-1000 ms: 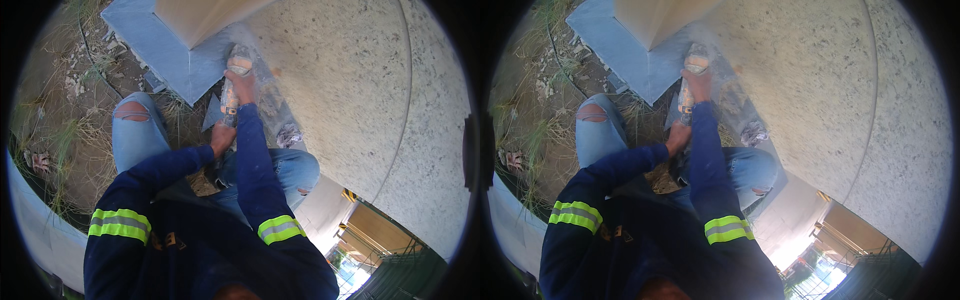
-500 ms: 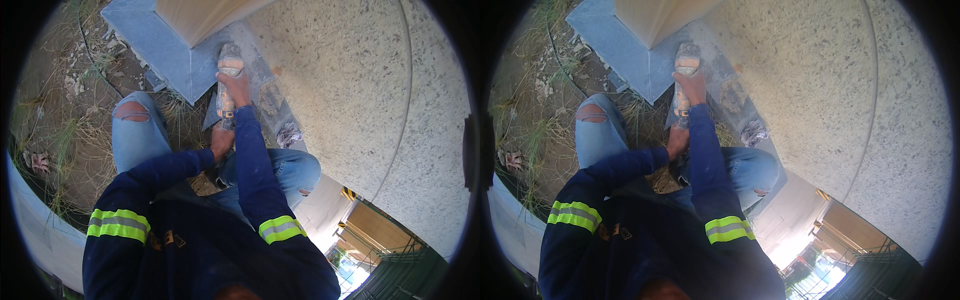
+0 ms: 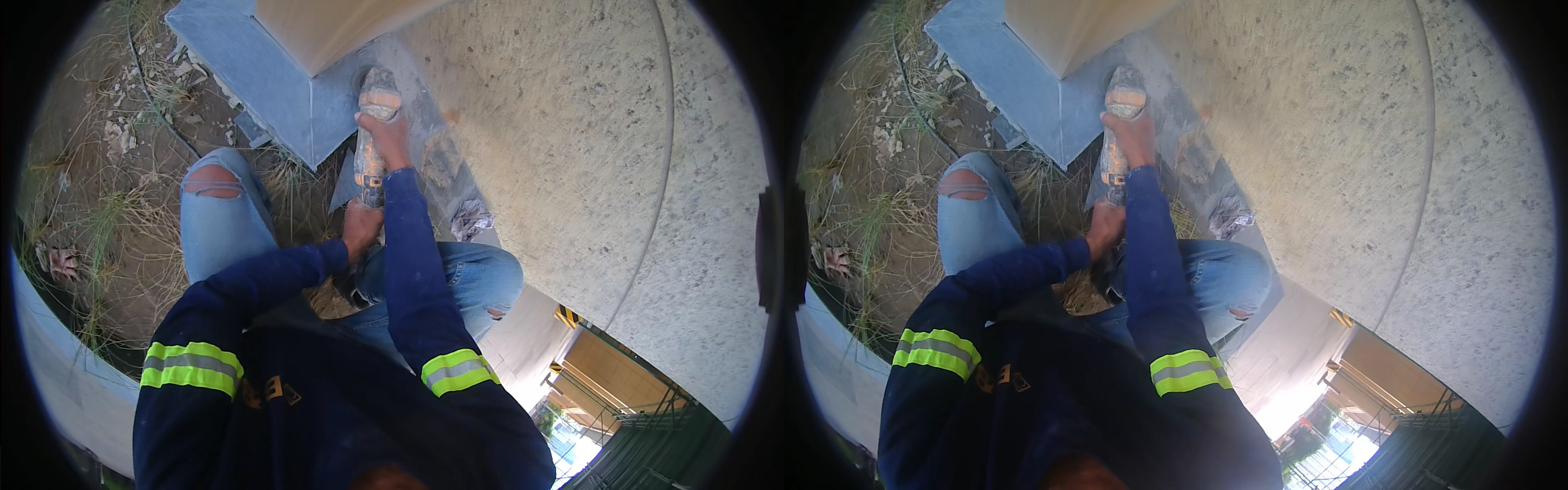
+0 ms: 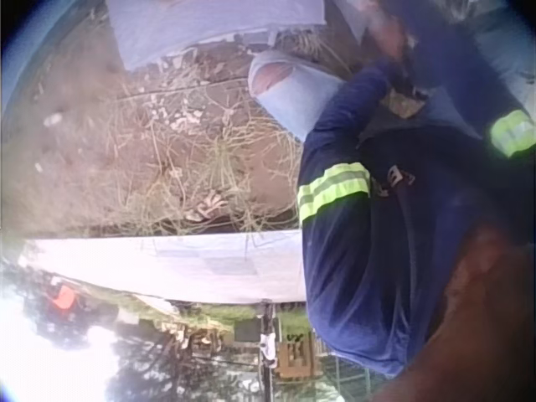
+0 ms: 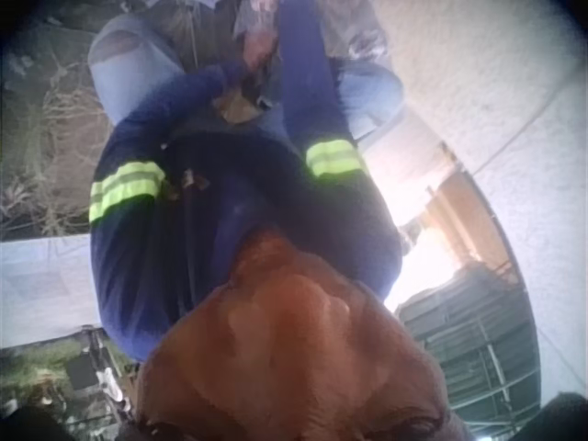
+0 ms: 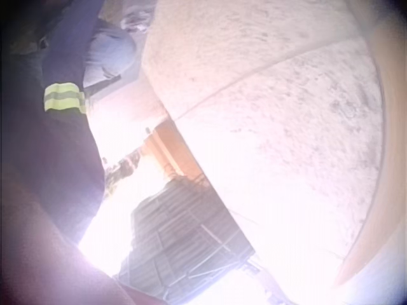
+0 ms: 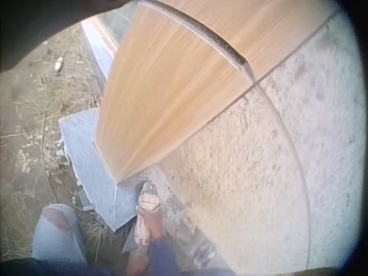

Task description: The person kneels on the ground and uses a handheld power grinder to abrade the surface of a concrete base at the corner of a structure. The person holds the tool with both hands and moves it along the edge where the concrete meets a vertical wall.

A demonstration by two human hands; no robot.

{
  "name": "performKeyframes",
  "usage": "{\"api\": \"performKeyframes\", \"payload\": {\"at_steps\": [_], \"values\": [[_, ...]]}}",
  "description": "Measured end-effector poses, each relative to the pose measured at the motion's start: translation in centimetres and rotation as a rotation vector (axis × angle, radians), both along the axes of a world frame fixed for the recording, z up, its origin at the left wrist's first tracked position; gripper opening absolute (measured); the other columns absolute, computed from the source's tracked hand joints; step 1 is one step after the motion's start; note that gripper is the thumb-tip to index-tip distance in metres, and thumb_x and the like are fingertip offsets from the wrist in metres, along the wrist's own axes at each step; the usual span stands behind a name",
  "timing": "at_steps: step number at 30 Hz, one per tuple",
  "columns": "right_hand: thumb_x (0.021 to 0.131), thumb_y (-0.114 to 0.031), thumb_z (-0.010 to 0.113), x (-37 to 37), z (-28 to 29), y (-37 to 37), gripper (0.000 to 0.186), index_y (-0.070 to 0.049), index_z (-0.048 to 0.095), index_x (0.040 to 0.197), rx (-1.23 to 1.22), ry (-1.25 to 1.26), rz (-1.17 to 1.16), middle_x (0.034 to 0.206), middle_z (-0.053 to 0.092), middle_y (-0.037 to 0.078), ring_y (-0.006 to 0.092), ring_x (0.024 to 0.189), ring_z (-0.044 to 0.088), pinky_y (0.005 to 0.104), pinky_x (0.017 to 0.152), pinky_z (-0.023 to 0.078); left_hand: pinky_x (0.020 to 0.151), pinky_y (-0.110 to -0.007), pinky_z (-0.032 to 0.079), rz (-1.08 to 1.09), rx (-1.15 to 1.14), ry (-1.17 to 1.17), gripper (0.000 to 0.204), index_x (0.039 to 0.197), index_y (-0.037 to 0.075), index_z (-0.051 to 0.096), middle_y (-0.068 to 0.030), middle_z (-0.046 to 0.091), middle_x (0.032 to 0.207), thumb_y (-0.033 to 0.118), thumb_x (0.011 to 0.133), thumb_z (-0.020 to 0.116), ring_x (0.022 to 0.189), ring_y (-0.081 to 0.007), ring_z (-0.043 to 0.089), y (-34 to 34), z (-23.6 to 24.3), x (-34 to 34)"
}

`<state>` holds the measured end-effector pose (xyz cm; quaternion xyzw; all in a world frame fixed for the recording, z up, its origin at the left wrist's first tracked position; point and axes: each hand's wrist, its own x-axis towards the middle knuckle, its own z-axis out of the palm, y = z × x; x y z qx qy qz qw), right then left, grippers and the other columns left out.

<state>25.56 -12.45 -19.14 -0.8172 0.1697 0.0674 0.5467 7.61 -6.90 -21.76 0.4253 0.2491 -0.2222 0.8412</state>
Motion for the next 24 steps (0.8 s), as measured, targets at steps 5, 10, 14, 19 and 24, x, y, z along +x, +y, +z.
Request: {"api": "performKeyframes", "payload": {"at_steps": [5, 10, 14, 19, 24], "values": [[0.073, -0.020, 0.090, 2.2, 0.9, -0.2, 0.078, 0.008, 0.054, 0.136, -0.050, 0.109, -0.177, 0.118, 0.069, 0.020, 0.0287, 0.099, 0.071, 0.0407, 0.084, 0.058, 0.049, -0.036, 0.043, -0.237, 0.047, 0.053, 0.006, 0.085, 0.004, 0.061, -0.0004, 0.058, 0.066, 0.008, 0.084, 0.065, 0.052, -0.0129, 0.054, 2.1, 1.4, 3.7], [0.073, -0.019, 0.090, 0.7, 0.6, -1.1, 0.079, 0.009, 0.053, 0.137, 0.002, 0.047, -0.200, 0.119, 0.069, 0.021, 0.0294, 0.098, 0.071, 0.0407, 0.084, 0.058, 0.050, -0.037, 0.043, -0.300, 0.179, 0.052, 0.009, 0.088, 0.002, 0.062, -0.0025, 0.059, 0.066, 0.008, 0.082, 0.064, 0.052, -0.0153, 0.055, 1.8, 1.8, 2.8], [0.072, -0.016, 0.090, 0.7, 0.6, -0.5, 0.075, 0.008, 0.056, 0.134, 0.009, 0.036, -0.114, 0.115, 0.070, 0.019, 0.0279, 0.098, 0.071, 0.0396, 0.083, 0.058, 0.052, -0.038, 0.045, -0.157, 0.148, 0.001, 0.014, 0.093, 0.000, 0.064, -0.0048, 0.062, 0.069, 0.008, 0.081, 0.064, 0.055, -0.0166, 0.057, 0.9, 1.1, 1.7], [0.072, -0.014, 0.090, 3.2, 1.9, -0.7, 0.069, 0.007, 0.059, 0.131, 0.056, 0.103, -0.229, 0.110, 0.072, 0.016, 0.0258, 0.094, 0.071, 0.0375, 0.081, 0.057, 0.059, -0.038, 0.049, -0.352, 0.089, -0.005, 0.016, 0.094, -0.001, 0.064, -0.0070, 0.066, 0.075, 0.009, 0.081, 0.065, 0.062, -0.0165, 0.060, 1.5, -0.5, 4.2], [0.071, -0.018, 0.089, 1.6, -0.2, -1.0, 0.068, 0.008, 0.057, 0.126, 0.002, 0.054, -0.096, 0.113, 0.070, 0.019, 0.0275, 0.098, 0.071, 0.0386, 0.085, 0.057, 0.045, -0.035, 0.042, -0.187, 0.187, -0.028, 0.006, 0.090, 0.002, 0.062, -0.0028, 0.057, 0.066, 0.006, 0.088, 0.059, 0.051, -0.0131, 0.054, 1.1, 1.4, 2.3]]}}
